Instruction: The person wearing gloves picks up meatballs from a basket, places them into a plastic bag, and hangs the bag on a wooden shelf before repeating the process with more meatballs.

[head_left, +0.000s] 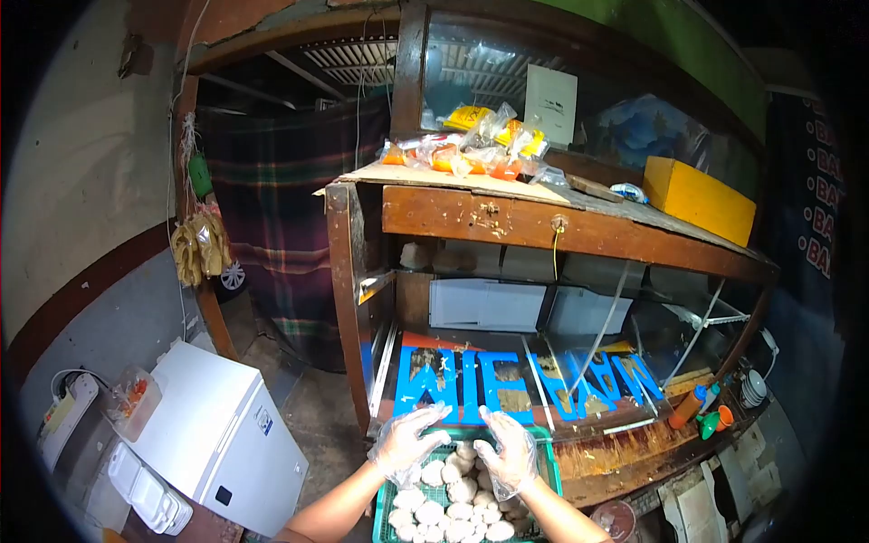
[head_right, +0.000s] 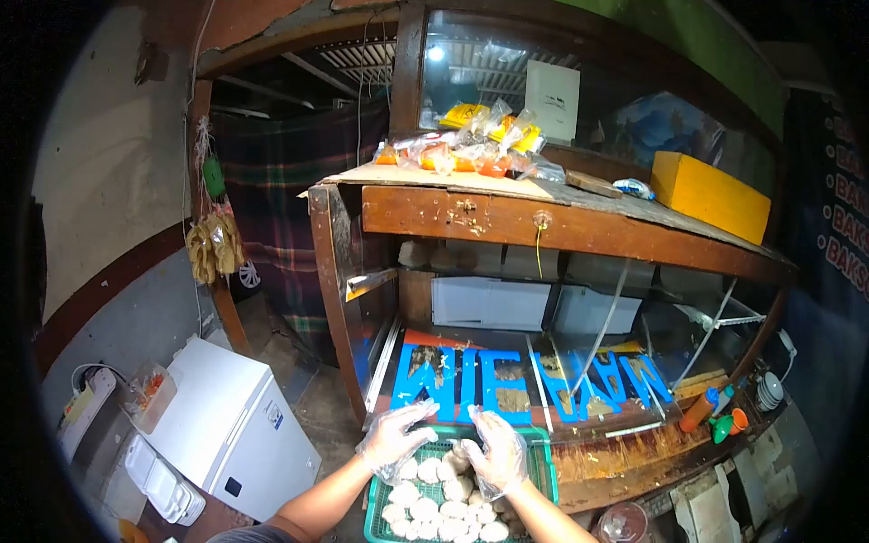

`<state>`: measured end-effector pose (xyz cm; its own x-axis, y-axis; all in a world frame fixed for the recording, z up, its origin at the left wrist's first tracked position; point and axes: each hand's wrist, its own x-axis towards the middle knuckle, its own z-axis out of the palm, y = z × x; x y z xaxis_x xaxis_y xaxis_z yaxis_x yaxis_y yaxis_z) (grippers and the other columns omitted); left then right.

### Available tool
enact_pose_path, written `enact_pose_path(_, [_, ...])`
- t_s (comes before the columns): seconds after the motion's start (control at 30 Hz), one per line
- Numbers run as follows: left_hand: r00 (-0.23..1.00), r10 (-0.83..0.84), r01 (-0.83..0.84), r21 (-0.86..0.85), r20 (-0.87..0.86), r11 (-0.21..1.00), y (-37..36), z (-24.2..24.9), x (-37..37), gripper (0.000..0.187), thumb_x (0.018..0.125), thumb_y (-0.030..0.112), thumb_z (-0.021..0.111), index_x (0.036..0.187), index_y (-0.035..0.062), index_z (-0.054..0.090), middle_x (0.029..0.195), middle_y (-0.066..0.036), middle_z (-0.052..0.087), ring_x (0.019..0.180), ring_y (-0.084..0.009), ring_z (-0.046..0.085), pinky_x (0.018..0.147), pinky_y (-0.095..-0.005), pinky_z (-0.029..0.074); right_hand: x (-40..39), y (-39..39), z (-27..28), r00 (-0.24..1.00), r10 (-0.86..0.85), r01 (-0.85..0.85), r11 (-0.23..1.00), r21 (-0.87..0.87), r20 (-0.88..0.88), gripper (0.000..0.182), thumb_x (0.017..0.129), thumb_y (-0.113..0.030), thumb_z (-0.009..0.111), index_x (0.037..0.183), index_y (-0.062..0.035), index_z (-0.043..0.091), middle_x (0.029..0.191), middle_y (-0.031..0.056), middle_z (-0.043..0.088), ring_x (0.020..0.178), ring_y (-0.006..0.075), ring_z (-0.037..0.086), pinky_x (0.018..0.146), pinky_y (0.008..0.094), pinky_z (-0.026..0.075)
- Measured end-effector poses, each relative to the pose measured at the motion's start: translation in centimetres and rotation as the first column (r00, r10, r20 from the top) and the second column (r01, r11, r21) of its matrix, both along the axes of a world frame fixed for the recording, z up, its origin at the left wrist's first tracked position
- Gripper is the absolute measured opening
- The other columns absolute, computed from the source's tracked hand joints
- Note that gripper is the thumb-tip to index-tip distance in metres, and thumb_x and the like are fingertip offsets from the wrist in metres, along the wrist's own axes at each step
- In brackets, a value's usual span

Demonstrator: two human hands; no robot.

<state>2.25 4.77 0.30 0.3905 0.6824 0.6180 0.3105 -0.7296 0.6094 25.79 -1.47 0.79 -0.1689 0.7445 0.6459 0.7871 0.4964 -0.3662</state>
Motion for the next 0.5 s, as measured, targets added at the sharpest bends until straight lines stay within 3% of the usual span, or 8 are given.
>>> enact_pose_path(0.23, [0.998,-0.017,0.027,-0.157,0.059,0.987,-5.5,-2.9,-1.4,0.044,0.08,0.016,0.077,0.121,0.0015,0.067,0.124,-0.014,0.067,0.111,-0.0271,0.066,0.097,-0.0346,0.051,-0.9,-4.6,-5.3,0.987,-0.141,0.134,0.987,-0.087,-0.081,0.055,0.079,-0.026,0.074,0.128,-0.0055,0.062,0.122,0.0195,0.064,0.119,0.0383,0.057,0.103,0.046,0.044])
enact_pose_path(0.3, [1.0,-0.023,0.024,-0.147,0.008,0.989,-6.0,-4.4,-1.9,0.041,0.082,0.017,0.075,0.12,0.0014,0.068,0.124,-0.015,0.067,0.111,-0.0262,0.067,0.096,-0.0346,0.052,-1.2,-5.4,-5.9,0.976,-0.184,0.173,0.98,-0.096,-0.114,0.048,0.079,-0.026,0.073,0.12,-0.003,0.064,0.117,0.0213,0.066,0.115,0.0409,0.059,0.101,0.0479,0.046])
enact_pose_path(0.37, [0.996,-0.021,0.024,0.045,-0.084,0.999,-6.8,-4.3,-2.4,0.038,0.085,0.018,0.073,0.119,0.0016,0.068,0.123,-0.015,0.067,0.111,-0.0262,0.067,0.096,-0.0344,0.052,-1.2,-6.3,-5.7,0.968,-0.209,0.189,0.972,-0.137,-0.142,0.05,0.078,-0.026,0.072,0.123,-0.0044,0.064,0.121,0.0203,0.065,0.117,0.0388,0.058,0.102,0.0471,0.044])
enact_pose_path(0.47, [0.998,-0.03,0.029,-0.015,-0.058,0.999,-7.5,-5.1,-3.0,0.038,0.084,0.02,0.074,0.117,0.0011,0.069,0.119,-0.017,0.068,0.108,-0.0285,0.067,0.094,-0.0354,0.052,-1.1,-7.0,-6.2,0.955,-0.252,0.226,0.96,-0.165,-0.155,0.051,0.08,-0.025,0.07,0.127,-0.0052,0.061,0.122,0.0196,0.065,0.118,0.0372,0.058,0.103,0.0463,0.044])
enact_pose_path(0.5, [0.998,0.053,-0.06,-0.188,-0.041,0.98,-7.5,-5.8,-3.0,0.04,0.081,0.02,0.076,0.114,0.0,0.069,0.117,-0.019,0.068,0.106,-0.0308,0.068,0.092,-0.0364,0.053,-1.4,-7.5,-5.8,0.954,-0.255,0.226,0.957,-0.181,-0.156,0.052,0.081,-0.024,0.07,0.128,-0.0052,0.061,0.123,0.0196,0.064,0.118,0.0372,0.058,0.103,0.0462,0.043])
